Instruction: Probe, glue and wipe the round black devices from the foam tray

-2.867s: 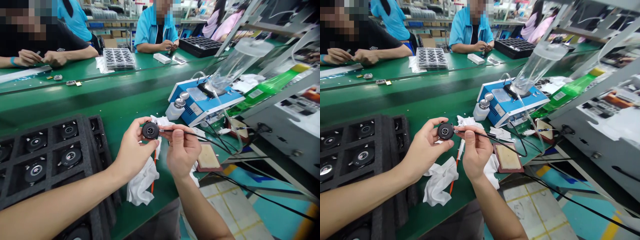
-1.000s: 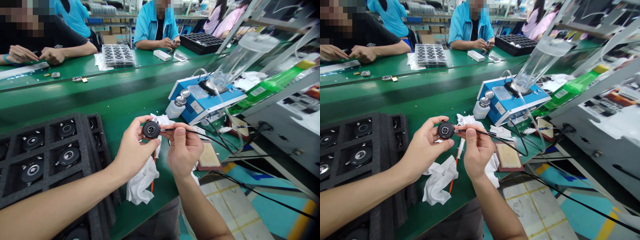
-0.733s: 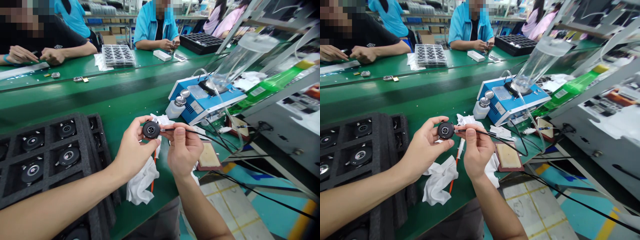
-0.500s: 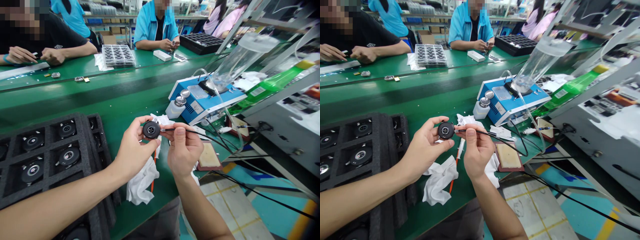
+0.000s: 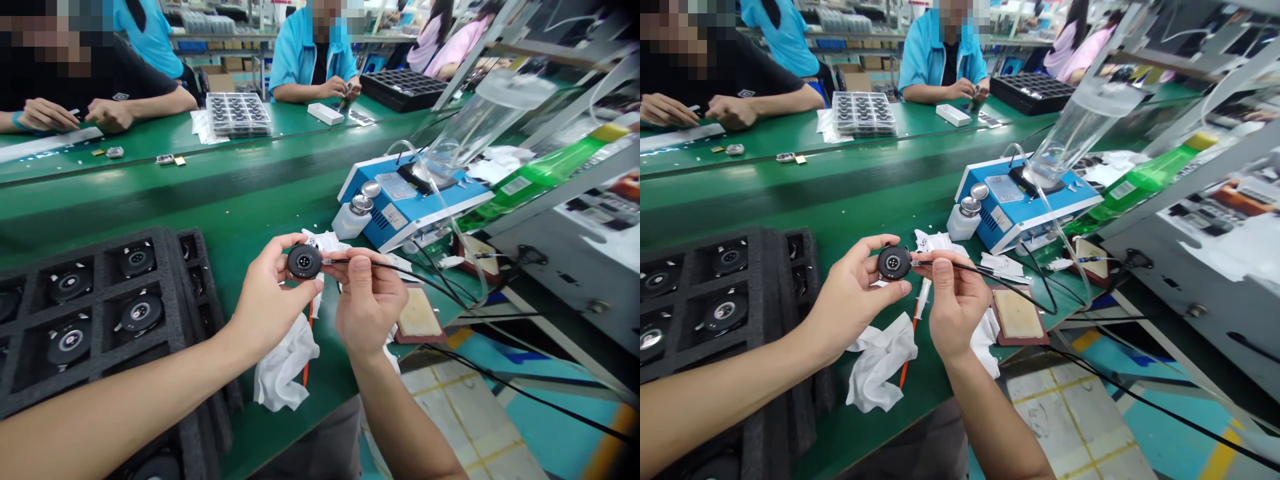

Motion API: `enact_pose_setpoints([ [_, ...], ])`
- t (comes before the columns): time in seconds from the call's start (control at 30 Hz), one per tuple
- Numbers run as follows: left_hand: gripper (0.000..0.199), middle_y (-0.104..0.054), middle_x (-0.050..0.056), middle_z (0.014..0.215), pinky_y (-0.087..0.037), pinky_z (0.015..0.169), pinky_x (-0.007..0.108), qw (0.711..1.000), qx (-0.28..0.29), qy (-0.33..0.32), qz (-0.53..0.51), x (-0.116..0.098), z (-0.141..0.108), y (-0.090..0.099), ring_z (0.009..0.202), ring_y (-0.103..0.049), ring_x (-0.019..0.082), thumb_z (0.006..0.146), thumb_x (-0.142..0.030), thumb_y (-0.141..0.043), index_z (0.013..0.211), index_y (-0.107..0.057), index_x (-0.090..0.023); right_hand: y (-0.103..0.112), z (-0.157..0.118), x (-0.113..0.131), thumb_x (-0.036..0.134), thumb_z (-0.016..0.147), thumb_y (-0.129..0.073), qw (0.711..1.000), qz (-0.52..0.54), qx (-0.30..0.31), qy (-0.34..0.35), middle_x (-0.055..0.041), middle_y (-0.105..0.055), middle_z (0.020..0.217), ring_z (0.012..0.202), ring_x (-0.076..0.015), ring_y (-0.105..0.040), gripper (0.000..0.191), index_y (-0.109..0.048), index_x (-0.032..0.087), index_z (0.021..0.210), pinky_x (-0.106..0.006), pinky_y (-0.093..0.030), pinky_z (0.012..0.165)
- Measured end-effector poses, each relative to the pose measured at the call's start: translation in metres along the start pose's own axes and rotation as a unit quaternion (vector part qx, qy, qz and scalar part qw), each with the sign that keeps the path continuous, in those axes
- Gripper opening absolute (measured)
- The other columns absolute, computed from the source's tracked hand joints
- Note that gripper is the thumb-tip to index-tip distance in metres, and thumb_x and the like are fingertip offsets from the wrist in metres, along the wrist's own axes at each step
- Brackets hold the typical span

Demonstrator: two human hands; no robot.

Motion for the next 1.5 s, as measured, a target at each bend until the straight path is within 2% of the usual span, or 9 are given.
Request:
enact_pose_setpoints([
  [0.53,0.054,-0.074,0.007,0.109,-0.050,0.081,0.031,1.000,0.000,-0.012,0.004,-0.0005,0.0004,0.0028,0.097,-0.068,0.019,0.071,-0.011,-0.075,0.121,-0.058,-0.019,-0.0006,-0.0029,-0.0016,0.031,0.095,-0.069,1.000,-0.008,0.000,-0.017,-0.0025,-0.080,0.088,0.080,-0.0188,-0.079,0.014,-0.076,0.019,0.092,-0.033,-0.067,0.073],
  [0.83,0.054,-0.074,0.007,0.109,-0.050,0.082,0.030,1.000,0.002,-0.016,0.006,-0.0002,-0.0007,0.0047,0.097,-0.069,0.019,0.071,-0.010,-0.074,0.121,-0.058,-0.019,-0.0015,-0.0038,-0.0006,0.035,0.094,-0.069,0.999,-0.032,-0.004,-0.027,-0.0053,-0.080,0.087,0.080,-0.0207,-0.079,0.018,-0.073,0.017,0.093,-0.036,-0.067,0.074],
  [1.5,0.053,-0.075,0.006,0.108,-0.051,0.084,0.030,1.000,0.005,-0.012,-0.010,-0.0004,-0.0008,0.0047,0.099,-0.071,0.019,0.071,-0.007,-0.074,0.121,-0.058,-0.018,-0.0016,-0.0040,-0.0009,0.034,0.093,-0.070,0.999,-0.023,-0.004,-0.025,-0.0042,-0.080,0.087,0.080,-0.0202,-0.079,0.017,-0.074,0.018,0.093,-0.035,-0.068,0.074],
])
Point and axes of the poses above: each hand's wrist, its own z-axis towards the middle knuckle, its own y-axis out of the back of the hand, x = y × z, the point moved 2 cm from there along z, towards the middle knuckle
